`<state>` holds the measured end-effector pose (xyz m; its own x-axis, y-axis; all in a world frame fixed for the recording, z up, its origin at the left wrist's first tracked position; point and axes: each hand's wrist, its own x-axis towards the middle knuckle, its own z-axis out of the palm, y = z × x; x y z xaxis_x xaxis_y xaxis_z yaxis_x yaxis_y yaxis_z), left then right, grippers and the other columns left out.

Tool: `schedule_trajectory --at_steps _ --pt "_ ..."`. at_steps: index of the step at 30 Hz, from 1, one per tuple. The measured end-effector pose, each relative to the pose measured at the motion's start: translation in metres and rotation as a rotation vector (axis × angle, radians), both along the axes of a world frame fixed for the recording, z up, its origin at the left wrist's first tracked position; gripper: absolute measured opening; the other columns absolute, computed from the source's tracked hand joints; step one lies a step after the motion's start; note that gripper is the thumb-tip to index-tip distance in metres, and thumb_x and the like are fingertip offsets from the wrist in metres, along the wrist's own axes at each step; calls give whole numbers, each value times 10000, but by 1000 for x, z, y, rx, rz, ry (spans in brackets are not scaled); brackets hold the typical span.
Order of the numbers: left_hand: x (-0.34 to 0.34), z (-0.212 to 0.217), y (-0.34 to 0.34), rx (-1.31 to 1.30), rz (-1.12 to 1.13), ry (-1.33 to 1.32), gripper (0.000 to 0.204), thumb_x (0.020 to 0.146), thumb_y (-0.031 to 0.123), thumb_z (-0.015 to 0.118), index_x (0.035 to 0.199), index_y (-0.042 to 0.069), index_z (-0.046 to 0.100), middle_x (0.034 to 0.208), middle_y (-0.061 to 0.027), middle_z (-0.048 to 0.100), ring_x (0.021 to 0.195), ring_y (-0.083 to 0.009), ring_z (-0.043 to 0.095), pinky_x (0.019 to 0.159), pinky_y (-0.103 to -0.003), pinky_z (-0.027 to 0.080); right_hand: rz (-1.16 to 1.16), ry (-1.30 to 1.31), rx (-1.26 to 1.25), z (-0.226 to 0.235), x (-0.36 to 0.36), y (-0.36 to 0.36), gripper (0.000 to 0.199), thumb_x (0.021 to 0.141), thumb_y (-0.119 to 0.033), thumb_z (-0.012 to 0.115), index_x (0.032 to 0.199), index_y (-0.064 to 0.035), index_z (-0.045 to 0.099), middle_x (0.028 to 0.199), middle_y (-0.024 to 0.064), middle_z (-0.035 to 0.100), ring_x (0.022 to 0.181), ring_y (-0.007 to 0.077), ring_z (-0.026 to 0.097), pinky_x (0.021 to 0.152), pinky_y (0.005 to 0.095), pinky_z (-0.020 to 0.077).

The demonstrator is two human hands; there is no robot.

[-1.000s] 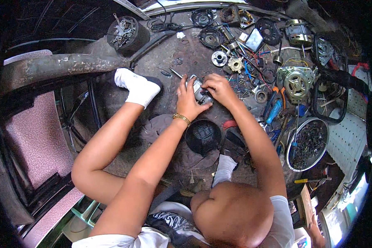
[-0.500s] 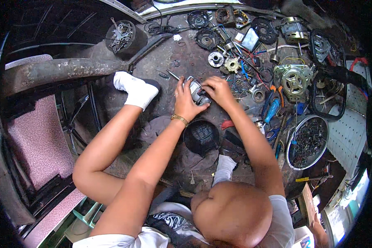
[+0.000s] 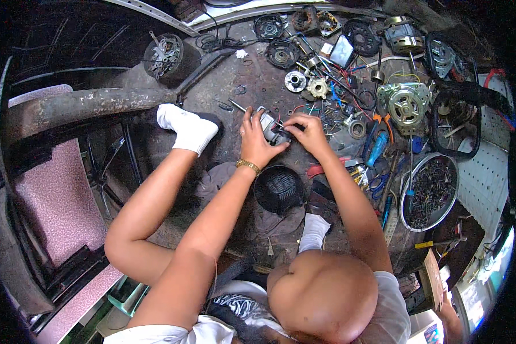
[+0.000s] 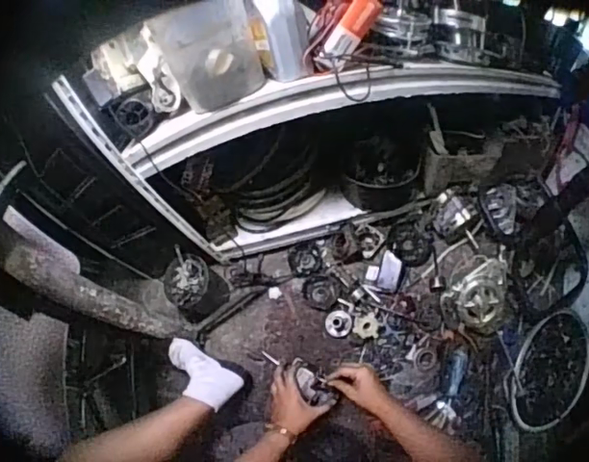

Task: The person uses a screwdriver and a power drill to remove parts from a motor housing. They take off the top cover, pull out internal components by hand, and sort through a bin of screws to find a match.

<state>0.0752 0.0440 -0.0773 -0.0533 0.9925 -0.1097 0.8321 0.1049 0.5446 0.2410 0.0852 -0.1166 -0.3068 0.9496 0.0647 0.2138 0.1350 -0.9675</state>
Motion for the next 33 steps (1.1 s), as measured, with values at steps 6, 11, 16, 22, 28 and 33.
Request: schedule_trajectory --at_steps 6,11,16,22,28,33 --pt "-3 -2 1 26 -14 -19 1013 470 339 876 1292 56 355 1396 -227 275 1240 -429 356 1019 -491 333 6 -2 -35 2 -2 3 103 724 -12 695 826 -6 683 802 96 660 747 203 643 658 298 489" --pt "-4 -5 0 79 -18 10 1019 451 352 878 1280 54 365 1370 -220 307 1230 -426 362 1019 -487 331 -14 67 -107 -2 -4 3 120 729 -28 690 847 -11 690 817 95 664 781 199 642 708 300 486" --pt "-3 -9 -1 114 4 -22 1019 442 360 875 1276 61 373 1354 -220 332 1231 -417 364 1023 -481 330 15 104 -92 -8 -5 6 122 725 -55 703 840 -14 693 831 97 667 788 209 645 723 310 490" --pt "-10 -19 -8 174 81 -129 1039 506 352 865 1299 -24 312 1364 -243 289 1262 -388 321 1065 -443 288 92 216 -138 -12 -25 19 167 692 -105 745 836 -30 706 848 103 672 833 225 632 784 329 473" --pt "-5 -25 -9 178 106 -110 1061 528 361 868 1318 -38 284 1372 -232 272 1273 -384 294 1081 -446 256 219 283 -465 -17 -37 32 147 671 -46 766 803 -20 706 816 57 660 760 151 607 702 292 482" --pt "7 -24 -3 162 154 -82 1067 514 410 872 1306 -34 310 1408 -260 234 1302 -415 276 1073 -448 286 -234 -80 -224 -15 -36 23 392 594 -152 845 880 -36 603 844 34 603 749 130 569 652 284 470"
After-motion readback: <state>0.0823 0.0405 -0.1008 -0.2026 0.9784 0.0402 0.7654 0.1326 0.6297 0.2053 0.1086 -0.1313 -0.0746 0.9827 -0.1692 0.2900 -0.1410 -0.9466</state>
